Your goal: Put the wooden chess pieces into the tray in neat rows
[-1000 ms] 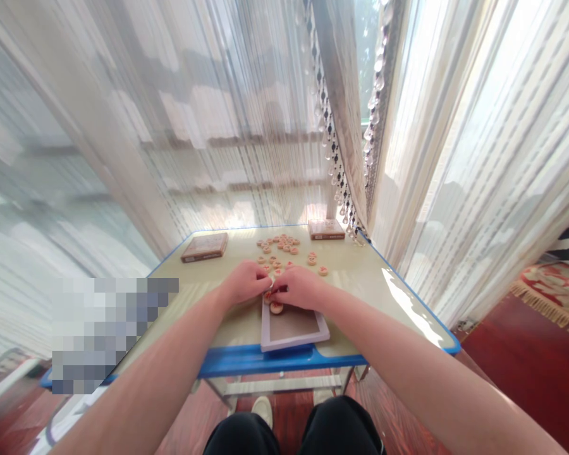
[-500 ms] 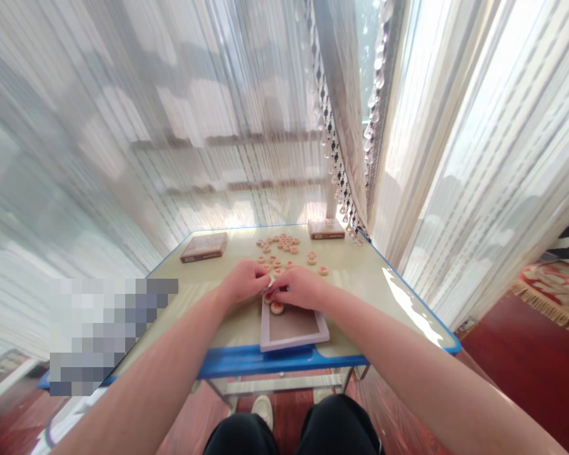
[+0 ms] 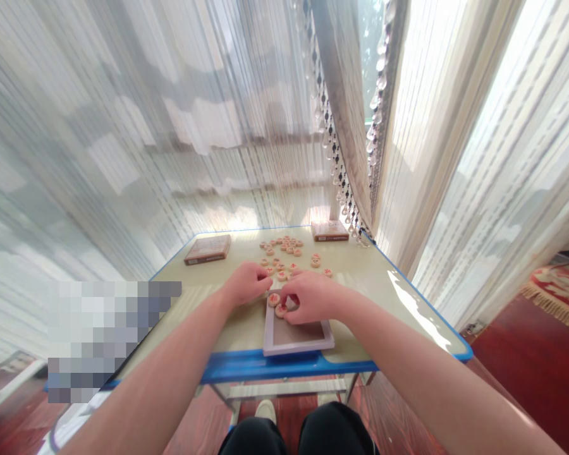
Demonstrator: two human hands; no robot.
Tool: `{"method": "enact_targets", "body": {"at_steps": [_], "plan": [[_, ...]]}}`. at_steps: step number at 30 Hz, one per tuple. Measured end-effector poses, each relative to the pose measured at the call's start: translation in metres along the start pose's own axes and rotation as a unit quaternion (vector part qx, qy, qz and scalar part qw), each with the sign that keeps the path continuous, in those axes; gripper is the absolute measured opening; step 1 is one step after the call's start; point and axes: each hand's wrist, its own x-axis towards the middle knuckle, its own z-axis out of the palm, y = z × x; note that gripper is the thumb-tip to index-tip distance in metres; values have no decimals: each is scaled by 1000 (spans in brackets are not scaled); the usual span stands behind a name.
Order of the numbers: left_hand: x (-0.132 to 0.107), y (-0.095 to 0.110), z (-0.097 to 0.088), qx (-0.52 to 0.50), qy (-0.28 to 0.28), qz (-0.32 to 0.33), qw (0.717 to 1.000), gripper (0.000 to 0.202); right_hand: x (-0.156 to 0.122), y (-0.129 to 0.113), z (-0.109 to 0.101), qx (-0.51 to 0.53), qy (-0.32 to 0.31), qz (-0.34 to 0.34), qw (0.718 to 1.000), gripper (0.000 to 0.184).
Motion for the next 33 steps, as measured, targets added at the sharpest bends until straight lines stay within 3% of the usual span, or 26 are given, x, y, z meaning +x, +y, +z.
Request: {"method": "enact_targets", "body": {"at_steps": [16,33], "plan": [[-1,0,0,19,-3,-8,1000,28,5,0,8,6,-11,-4,1000,22],[-2,2,-2,17,-11,-17,1000,28,8,6,16,9,8,-16,1000,16]]}}
